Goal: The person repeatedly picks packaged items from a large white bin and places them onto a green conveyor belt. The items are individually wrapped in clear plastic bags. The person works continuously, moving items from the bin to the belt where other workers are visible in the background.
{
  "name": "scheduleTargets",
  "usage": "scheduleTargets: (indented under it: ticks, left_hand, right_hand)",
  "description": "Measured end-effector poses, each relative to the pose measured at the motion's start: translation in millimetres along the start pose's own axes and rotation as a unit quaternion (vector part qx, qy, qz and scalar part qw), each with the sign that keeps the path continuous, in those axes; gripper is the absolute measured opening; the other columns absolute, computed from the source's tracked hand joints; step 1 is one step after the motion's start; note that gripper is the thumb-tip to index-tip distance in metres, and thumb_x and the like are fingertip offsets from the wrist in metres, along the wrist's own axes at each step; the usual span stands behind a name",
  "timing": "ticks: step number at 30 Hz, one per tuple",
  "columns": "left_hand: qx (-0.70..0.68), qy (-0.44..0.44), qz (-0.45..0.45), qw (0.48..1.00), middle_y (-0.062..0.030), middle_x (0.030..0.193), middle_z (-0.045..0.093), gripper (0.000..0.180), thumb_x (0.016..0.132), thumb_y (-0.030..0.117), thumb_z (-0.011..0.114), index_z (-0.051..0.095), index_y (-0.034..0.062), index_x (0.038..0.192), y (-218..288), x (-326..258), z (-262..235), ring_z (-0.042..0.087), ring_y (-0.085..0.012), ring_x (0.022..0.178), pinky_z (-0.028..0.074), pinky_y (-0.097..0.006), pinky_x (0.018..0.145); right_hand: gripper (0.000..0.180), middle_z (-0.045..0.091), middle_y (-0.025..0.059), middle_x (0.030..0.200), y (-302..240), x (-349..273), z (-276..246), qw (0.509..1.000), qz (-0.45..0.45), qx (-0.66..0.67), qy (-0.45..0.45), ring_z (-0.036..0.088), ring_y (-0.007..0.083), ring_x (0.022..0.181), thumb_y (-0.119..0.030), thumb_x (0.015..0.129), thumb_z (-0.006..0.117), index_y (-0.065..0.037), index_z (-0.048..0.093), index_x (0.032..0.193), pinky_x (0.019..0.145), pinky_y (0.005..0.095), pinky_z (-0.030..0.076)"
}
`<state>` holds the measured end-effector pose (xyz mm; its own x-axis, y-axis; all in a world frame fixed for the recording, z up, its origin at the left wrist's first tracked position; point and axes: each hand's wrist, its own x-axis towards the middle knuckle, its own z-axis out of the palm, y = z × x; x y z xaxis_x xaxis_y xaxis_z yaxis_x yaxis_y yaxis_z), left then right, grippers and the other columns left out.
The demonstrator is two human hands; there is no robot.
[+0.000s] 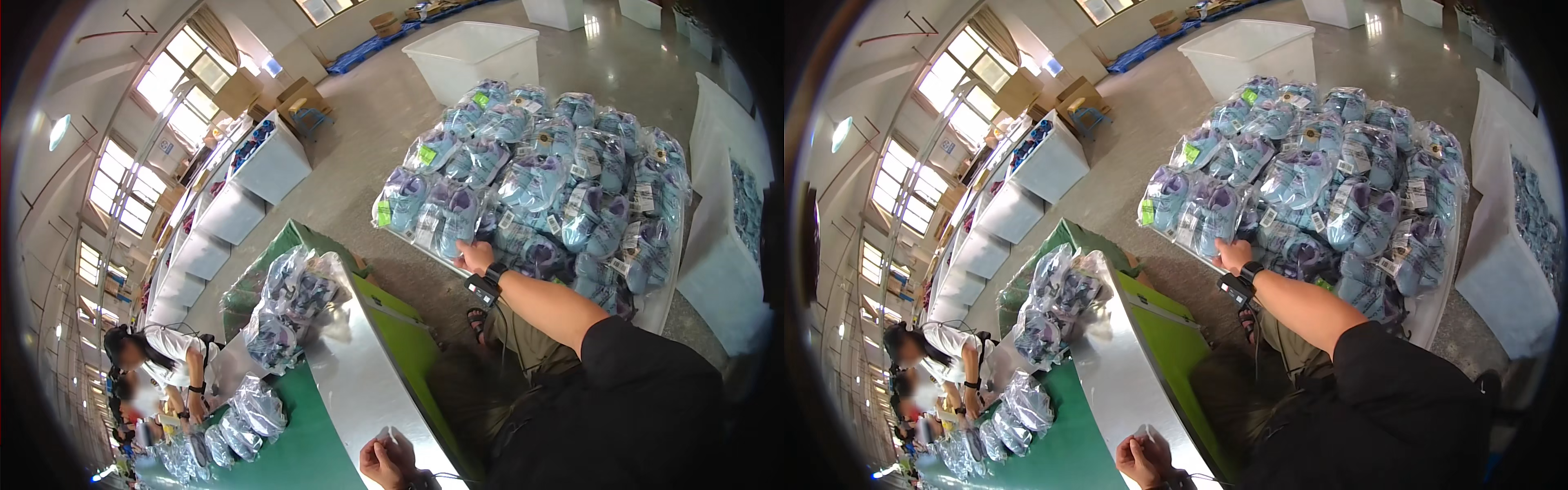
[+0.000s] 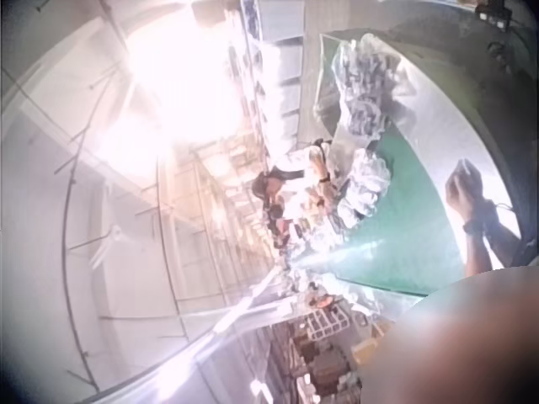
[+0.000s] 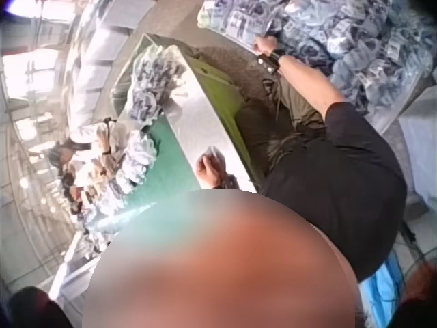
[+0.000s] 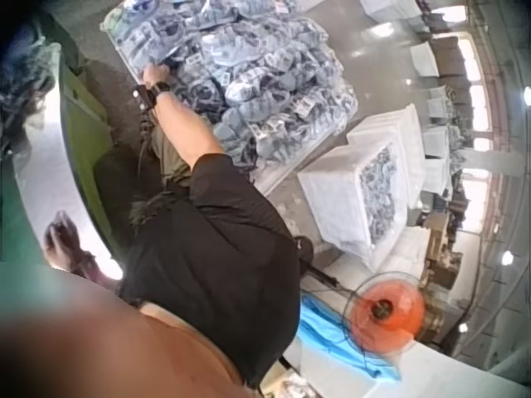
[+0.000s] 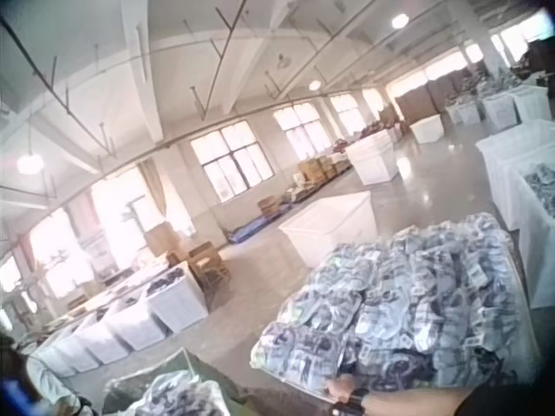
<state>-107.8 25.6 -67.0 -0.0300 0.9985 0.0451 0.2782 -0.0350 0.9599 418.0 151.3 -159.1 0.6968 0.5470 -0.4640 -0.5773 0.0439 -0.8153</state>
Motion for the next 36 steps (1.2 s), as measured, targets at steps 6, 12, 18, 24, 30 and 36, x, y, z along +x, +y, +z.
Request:
scheduleTargets:
  ticks: [6, 12, 18, 24, 30, 36]
  left_hand:
    - [-0.017, -0.002, 0.019, 1.0, -0.0121, 0.094, 0.076, 0.024, 0.102, 0.019, 0.062, 0.072, -0.0026, 0.106, 25, -9, 9, 0.069, -0.0175, 0.08, 0.057, -0.03, 0.072]
    - [-0.039, -0.018, 0.0, 0.999, -0.0174, 0.111, 0.074, 0.024, 0.094, 0.0, 0.064, 0.066, -0.0104, 0.116, 3, 4, -3, 0.071, -0.0213, 0.101, 0.056, -0.031, 0.092]
    - [0.005, -0.042, -0.021, 0.999, -0.0079, 0.087, 0.074, 0.021, 0.101, 0.012, 0.066, 0.073, -0.0069, 0.104, 6, 23, -15, 0.067, -0.0116, 0.075, 0.054, -0.024, 0.069]
    - [0.171, -0.054, 0.025, 0.983, -0.009, 0.096, 0.076, 0.03, 0.096, 0.019, 0.074, 0.073, -0.0026, 0.117, 5, 104, -64, 0.069, -0.0131, 0.083, 0.057, -0.028, 0.073]
    - [0.259, 0.106, 0.078, 0.957, -0.0196, 0.125, 0.068, 0.046, 0.088, 0.021, 0.078, 0.067, -0.0018, 0.126, -35, 228, -130, 0.063, -0.0324, 0.118, 0.047, -0.04, 0.104]
    - [0.206, 0.227, -0.049, 0.951, -0.0214, 0.121, 0.067, 0.06, 0.091, 0.021, 0.077, 0.054, -0.0045, 0.14, -101, 337, -226, 0.066, -0.0275, 0.103, 0.053, -0.039, 0.088]
  right_hand:
    - [0.048, 0.073, 0.0229, 0.083, -4, -5, 19, 0.999, 0.02, 0.003, -0.034, 0.075, 0.0266, 0.066, -0.032, 0.097, 0.074, 0.014, 0.064, 0.088, 0.049, 0.0348, 0.058]
    - [0.054, 0.073, 0.0147, 0.082, -26, -34, -12, 0.938, 0.105, -0.231, -0.234, 0.06, 0.015, 0.05, -0.045, 0.099, 0.069, 0.009, 0.069, 0.101, 0.042, 0.0274, 0.046]
    - [0.026, 0.069, 0.0037, 0.08, -27, -97, -67, 0.908, -0.009, -0.281, -0.312, 0.062, 0.008, 0.06, -0.026, 0.1, 0.07, 0.001, 0.069, 0.102, 0.052, 0.0247, 0.051]
    - [0.01, 0.067, 0.0004, 0.079, -10, -126, -92, 0.879, -0.202, -0.354, -0.248, 0.061, 0.0064, 0.069, -0.01, 0.095, 0.069, -0.001, 0.068, 0.099, 0.062, 0.0243, 0.051]
    - [0.012, 0.067, 0.0037, 0.075, 2, -128, -87, 0.832, -0.329, -0.406, -0.186, 0.061, 0.0087, 0.066, -0.01, 0.091, 0.072, 0.001, 0.068, 0.093, 0.061, 0.0261, 0.048]
    - [0.012, 0.072, 0.0103, 0.08, -6, -141, -78, 0.807, -0.372, -0.428, -0.162, 0.069, 0.0166, 0.069, -0.012, 0.088, 0.074, -0.001, 0.073, 0.093, 0.064, 0.0305, 0.054]
